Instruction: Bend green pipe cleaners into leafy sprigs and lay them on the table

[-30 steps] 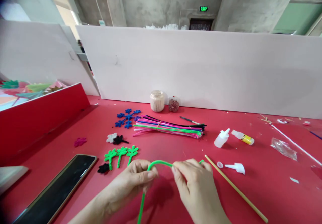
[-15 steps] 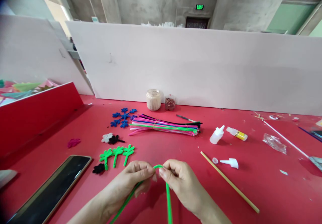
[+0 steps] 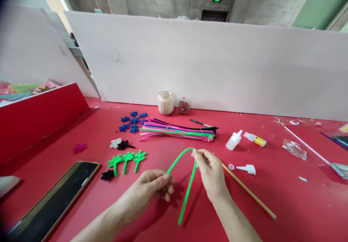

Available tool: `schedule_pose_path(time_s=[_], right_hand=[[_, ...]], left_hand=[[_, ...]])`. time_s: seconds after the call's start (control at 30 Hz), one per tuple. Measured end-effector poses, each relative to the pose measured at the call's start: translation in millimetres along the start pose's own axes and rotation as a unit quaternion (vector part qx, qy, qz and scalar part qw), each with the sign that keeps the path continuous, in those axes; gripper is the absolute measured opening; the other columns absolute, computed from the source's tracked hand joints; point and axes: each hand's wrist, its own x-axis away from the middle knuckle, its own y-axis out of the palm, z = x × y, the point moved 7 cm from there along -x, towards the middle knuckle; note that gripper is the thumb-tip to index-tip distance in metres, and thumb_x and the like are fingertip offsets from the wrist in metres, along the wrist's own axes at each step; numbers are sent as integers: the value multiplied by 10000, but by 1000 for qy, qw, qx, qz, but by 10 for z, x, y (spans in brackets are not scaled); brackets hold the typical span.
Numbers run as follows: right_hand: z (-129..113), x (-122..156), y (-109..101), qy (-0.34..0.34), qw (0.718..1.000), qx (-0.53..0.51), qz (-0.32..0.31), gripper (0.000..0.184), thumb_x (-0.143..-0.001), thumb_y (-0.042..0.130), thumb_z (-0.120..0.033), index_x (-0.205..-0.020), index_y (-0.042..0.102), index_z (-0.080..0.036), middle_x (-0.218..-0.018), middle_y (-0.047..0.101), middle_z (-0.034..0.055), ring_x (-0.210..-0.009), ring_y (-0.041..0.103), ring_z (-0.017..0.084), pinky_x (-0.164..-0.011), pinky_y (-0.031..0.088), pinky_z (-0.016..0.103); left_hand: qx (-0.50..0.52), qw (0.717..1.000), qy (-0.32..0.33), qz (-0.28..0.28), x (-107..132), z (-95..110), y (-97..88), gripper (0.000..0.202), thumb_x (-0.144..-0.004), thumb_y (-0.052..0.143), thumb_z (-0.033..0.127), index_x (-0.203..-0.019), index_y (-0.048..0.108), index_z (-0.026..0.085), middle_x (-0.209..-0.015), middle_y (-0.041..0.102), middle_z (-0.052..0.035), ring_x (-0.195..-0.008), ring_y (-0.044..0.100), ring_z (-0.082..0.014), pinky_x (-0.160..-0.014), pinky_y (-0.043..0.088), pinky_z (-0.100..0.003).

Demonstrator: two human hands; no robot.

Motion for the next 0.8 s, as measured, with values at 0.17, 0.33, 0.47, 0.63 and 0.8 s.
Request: schedule_pose_path(time_s=[0.17, 0.33, 0.47, 0.63, 0.8], right_hand=[[-16, -6, -42, 0, 999, -27, 29, 286, -676, 600, -425, -642, 596, -142, -456, 411, -46, -432, 354, 85, -400, 293, 207], [-45, 2, -44, -5, 998, -43, 37, 260, -672, 613, -413, -643, 598, -155, -445, 446, -48, -424, 385, 79, -405, 322, 201], [-69, 8, -43, -13, 998, -43, 46, 260, -658, 623, -416, -657, 603, -157, -490, 502, -25, -440, 419, 90, -403, 343, 207], [-122, 26, -51, -26, 997, -22, 62, 270, -651, 617, -431, -667, 605, -162, -509, 531, -11, -451, 443, 106, -400, 355, 214], [-178, 44, -57, -46, 996, 12, 70, 263, -686, 584, -427, -688, 596, -165, -513, 527, -13, -457, 445, 107, -419, 364, 217]], left_hand=[[35, 999, -27, 1, 32, -46, 50, 200, -728, 564, 267, -732, 608, 73, -694, 636, -101, -616, 587, -150, -622, 415, -264], [67, 994, -69, -53, 58, -128, 154, 257, -767, 502, 306, -724, 595, 71, -691, 641, -119, -610, 618, -178, -611, 433, -284], [59, 992, -88, -62, 57, -174, 185, 315, -770, 489, 343, -714, 604, 55, -709, 647, -141, -578, 622, -176, -569, 440, -271], [48, 993, -81, -71, 57, -180, 202, 330, -789, 454, 337, -714, 596, 50, -715, 641, -135, -519, 616, -152, -507, 419, -238], [47, 992, -78, -88, 47, -202, 194, 261, -789, 447, 315, -756, 562, 82, -700, 649, -112, -453, 587, -120, -458, 375, -214]])
